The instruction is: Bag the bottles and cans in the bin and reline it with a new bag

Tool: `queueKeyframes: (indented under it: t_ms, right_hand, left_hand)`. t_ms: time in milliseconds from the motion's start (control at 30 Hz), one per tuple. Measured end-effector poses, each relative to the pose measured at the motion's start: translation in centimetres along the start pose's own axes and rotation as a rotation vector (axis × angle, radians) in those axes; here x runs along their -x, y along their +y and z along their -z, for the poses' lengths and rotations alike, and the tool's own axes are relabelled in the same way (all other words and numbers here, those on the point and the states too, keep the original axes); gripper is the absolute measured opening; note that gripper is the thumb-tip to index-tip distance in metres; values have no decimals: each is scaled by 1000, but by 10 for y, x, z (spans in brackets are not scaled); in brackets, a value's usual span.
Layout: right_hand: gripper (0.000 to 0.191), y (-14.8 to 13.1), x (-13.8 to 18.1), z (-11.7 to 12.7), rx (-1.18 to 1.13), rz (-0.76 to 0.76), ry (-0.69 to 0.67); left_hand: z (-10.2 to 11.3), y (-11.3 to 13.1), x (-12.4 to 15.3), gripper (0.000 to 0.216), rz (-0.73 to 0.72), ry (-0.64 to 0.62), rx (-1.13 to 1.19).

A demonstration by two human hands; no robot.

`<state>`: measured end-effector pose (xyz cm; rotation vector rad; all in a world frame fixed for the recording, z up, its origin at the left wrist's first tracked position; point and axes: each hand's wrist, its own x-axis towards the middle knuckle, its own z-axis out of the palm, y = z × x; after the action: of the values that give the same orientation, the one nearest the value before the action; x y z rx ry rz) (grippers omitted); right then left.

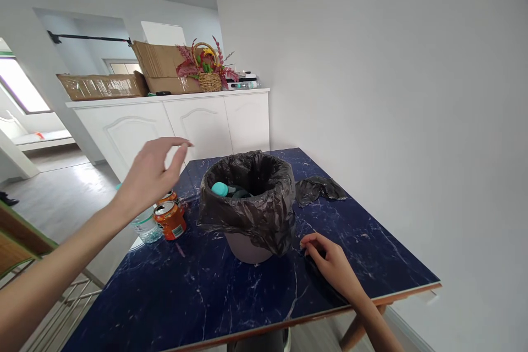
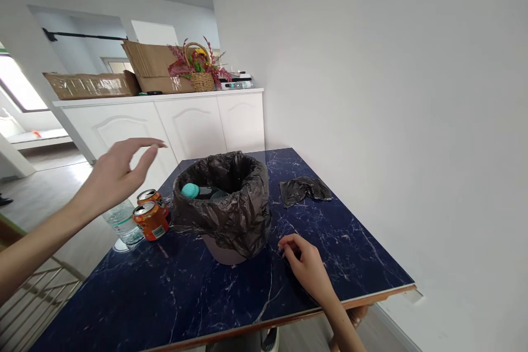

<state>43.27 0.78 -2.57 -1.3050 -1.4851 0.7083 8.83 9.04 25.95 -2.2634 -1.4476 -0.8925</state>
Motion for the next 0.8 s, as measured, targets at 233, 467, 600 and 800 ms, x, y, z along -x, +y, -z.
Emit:
queueKeyframes:
  t_ms: [233,467,600,800]
  right_hand:
    - [32,6,3,-1,9,1,4]
    - [36,12,5,-3,44,-6,-2]
    - [38,15,6,-3,47,-19,-20]
    - [38,21,5,-3,42,-26,-29]
  left_hand:
    - [6,-111,46,55,275,37,-365]
    - [2,-140,92,61,303,-290,-264]
    - [12,-130,96,63,412,-352,-395]
    - [61,-94,81,62,469,-102,-665]
